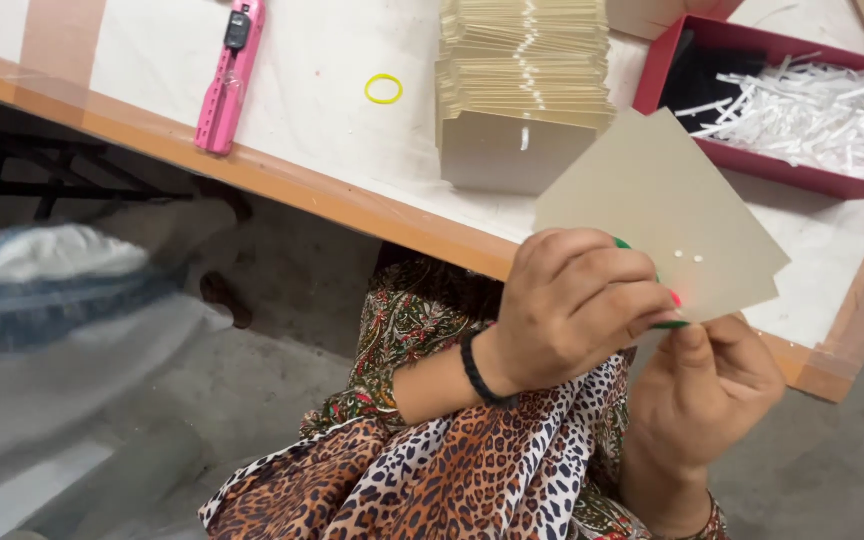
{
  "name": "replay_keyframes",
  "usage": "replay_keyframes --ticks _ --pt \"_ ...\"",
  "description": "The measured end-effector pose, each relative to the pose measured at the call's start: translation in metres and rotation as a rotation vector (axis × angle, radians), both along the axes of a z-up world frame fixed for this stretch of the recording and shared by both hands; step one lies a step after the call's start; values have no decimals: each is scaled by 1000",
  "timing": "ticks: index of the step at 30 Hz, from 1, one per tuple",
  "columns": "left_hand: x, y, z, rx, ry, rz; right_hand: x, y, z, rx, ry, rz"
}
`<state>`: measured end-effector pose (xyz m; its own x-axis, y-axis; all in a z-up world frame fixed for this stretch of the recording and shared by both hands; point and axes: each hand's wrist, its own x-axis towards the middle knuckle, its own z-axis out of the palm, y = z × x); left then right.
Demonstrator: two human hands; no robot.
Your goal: Assembling small paper card components by hand in a manufacturing setting.
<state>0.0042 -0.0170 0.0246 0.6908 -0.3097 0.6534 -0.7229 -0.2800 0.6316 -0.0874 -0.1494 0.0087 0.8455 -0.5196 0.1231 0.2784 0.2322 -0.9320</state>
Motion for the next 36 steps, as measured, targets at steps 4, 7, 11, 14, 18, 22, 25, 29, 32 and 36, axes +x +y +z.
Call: replay_keyframes --ticks 4,7,11,14,18,22,25,29,32,36 --pt "-7 -4 3 4 51 25 -3 -1 3 -210 32 -94" --pt "-11 -2 2 0 111 12 -3 -1 3 -336 92 -149" --pt "-12 0 -6 -95 277 -92 16 14 28 -376 86 -52" --pt "-21 -3 -18 -226 446 -183 4 5 13 -389 128 -39" --pt "-32 -7 -26 -332 593 -244 -7 -15 -9 -80 47 105" --pt "-37 -9 -37 -578 942 -431 -1 -15 -2 184 64 194" --pt "-37 -7 -50 -745 1139 -618 -8 -20 -7 228 66 205" --pt "-33 -1 -55 -817 1277 -782 -15 -24 -9 195 50 236" --pt "-25 5 -43 -795 1266 -825 -10 -22 -3 237 87 203" --pt "-31 3 -46 -781 1233 -822 -10 -19 2 239 101 218"
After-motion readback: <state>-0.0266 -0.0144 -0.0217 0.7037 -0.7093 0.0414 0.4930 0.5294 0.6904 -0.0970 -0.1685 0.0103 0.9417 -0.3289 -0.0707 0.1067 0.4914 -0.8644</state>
